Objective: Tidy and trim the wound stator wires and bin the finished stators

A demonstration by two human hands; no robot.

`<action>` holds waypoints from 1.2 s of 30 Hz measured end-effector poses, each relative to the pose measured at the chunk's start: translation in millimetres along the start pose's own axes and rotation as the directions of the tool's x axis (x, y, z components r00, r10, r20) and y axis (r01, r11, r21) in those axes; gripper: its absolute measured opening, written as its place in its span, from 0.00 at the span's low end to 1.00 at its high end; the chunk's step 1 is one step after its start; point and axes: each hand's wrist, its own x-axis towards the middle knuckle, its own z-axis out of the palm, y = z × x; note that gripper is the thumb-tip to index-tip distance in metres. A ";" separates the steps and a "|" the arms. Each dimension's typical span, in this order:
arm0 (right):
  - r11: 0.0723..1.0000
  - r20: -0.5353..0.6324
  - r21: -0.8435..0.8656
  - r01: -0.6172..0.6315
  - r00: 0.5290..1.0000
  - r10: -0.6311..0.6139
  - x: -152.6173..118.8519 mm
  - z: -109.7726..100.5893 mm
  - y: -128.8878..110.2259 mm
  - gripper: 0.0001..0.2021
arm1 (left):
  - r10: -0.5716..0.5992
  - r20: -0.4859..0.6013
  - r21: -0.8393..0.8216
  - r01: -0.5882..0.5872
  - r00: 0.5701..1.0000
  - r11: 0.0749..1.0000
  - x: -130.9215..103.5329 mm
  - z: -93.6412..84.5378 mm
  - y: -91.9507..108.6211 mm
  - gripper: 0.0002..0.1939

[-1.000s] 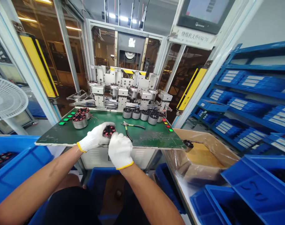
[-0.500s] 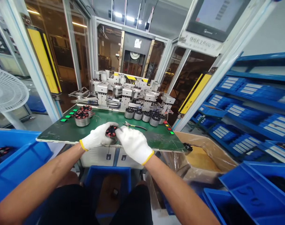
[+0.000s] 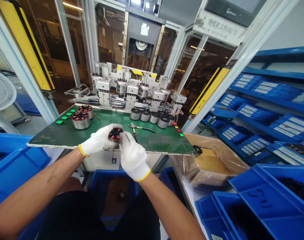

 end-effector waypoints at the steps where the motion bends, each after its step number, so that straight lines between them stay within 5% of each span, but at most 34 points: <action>1: 0.987 -0.014 -0.159 0.020 1.000 -0.022 1.1 0.8 -1.4 0.16 | 0.013 -0.002 -0.014 -0.013 1.000 1.000 0.1 0.0 -0.4 0.35; 4: 0.918 0.015 -0.396 0.027 1.000 -0.023 10.9 2.9 -3.4 0.15 | 0.022 -0.015 -0.031 -0.022 1.000 0.999 0.7 0.3 -1.0 0.35; 7: 0.993 0.204 0.031 -0.117 0.973 0.109 22.0 2.8 -2.5 0.14 | 0.028 -0.008 -0.037 -0.029 1.000 0.999 2.3 1.2 -1.9 0.35; 9: 0.913 0.394 0.296 -0.282 0.906 0.152 26.5 2.9 -0.1 0.17 | 0.045 -0.005 -0.044 -0.045 0.999 0.998 3.3 1.3 -2.6 0.36; 11: 0.843 0.524 0.384 -0.377 0.841 0.138 27.7 2.8 4.9 0.19 | 0.061 -0.005 -0.053 -0.061 0.998 0.997 3.4 -0.4 -2.2 0.36; 13: 0.824 0.536 0.418 -0.383 0.836 0.117 25.9 -0.8 12.3 0.21 | 0.073 0.000 -0.065 -0.073 0.997 0.995 1.8 -4.6 -0.4 0.35; 15: 0.896 0.397 0.366 -0.253 0.913 0.096 23.3 -11.0 19.4 0.20 | 0.092 0.041 -0.102 -0.087 0.995 0.991 -0.7 -10.5 2.7 0.34; 17: 0.997 0.212 0.078 0.020 0.977 -0.036 22.2 -26.6 21.3 0.16 | 0.102 0.091 -0.174 -0.085 0.991 0.981 -2.8 -15.5 6.2 0.31; 20: 0.812 0.300 -0.389 0.436 0.893 -0.336 27.6 -48.7 10.3 0.13 | 0.077 0.102 -0.256 -0.049 0.992 0.965 -2.9 -16.9 10.0 0.27; 22: 0.734 0.413 -0.409 0.542 0.827 -0.381 37.2 -53.9 -0.8 0.10 | 0.057 0.078 -0.263 -0.035 0.995 0.964 -1.3 -14.5 11.0 0.26; 24: 0.897 0.405 -0.237 0.372 0.877 -0.257 49.5 -49.0 -7.1 0.10 | 0.052 0.072 -0.262 -0.031 0.996 0.964 0.4 -11.9 10.8 0.25; 26: 0.999 0.413 -0.016 0.027 0.910 -0.018 58.8 -36.8 -5.1 0.12 | 0.049 0.075 -0.261 -0.028 0.996 0.965 1.4 -10.9 10.1 0.25; 28: 0.952 0.479 0.153 -0.264 0.863 0.162 59.0 -22.9 2.9 0.16 | 0.035 0.079 -0.254 -0.014 0.996 0.967 1.6 -11.4 9.3 0.26; 31: 0.751 0.566 0.375 -0.543 0.776 0.278 39.1 -10.6 14.2 0.20 | 0.018 0.079 -0.243 0.002 0.997 0.970 1.5 -12.2 8.2 0.26; 33: 0.724 0.455 0.486 -0.489 0.849 0.268 20.0 -9.6 15.6 0.23 | 0.030 0.072 -0.235 -0.012 0.997 0.972 2.2 -10.7 7.1 0.26; 35: 0.916 0.169 0.370 -0.155 0.981 0.098 5.6 -10.2 11.8 0.21 | 0.069 0.046 -0.214 -0.058 0.997 0.975 3.3 -7.7 5.8 0.29; 36: 0.979 0.052 0.202 0.000 0.999 -0.011 1.6 -9.8 8.9 0.18 | 0.090 0.033 -0.200 -0.081 0.995 0.976 3.8 -6.3 5.4 0.31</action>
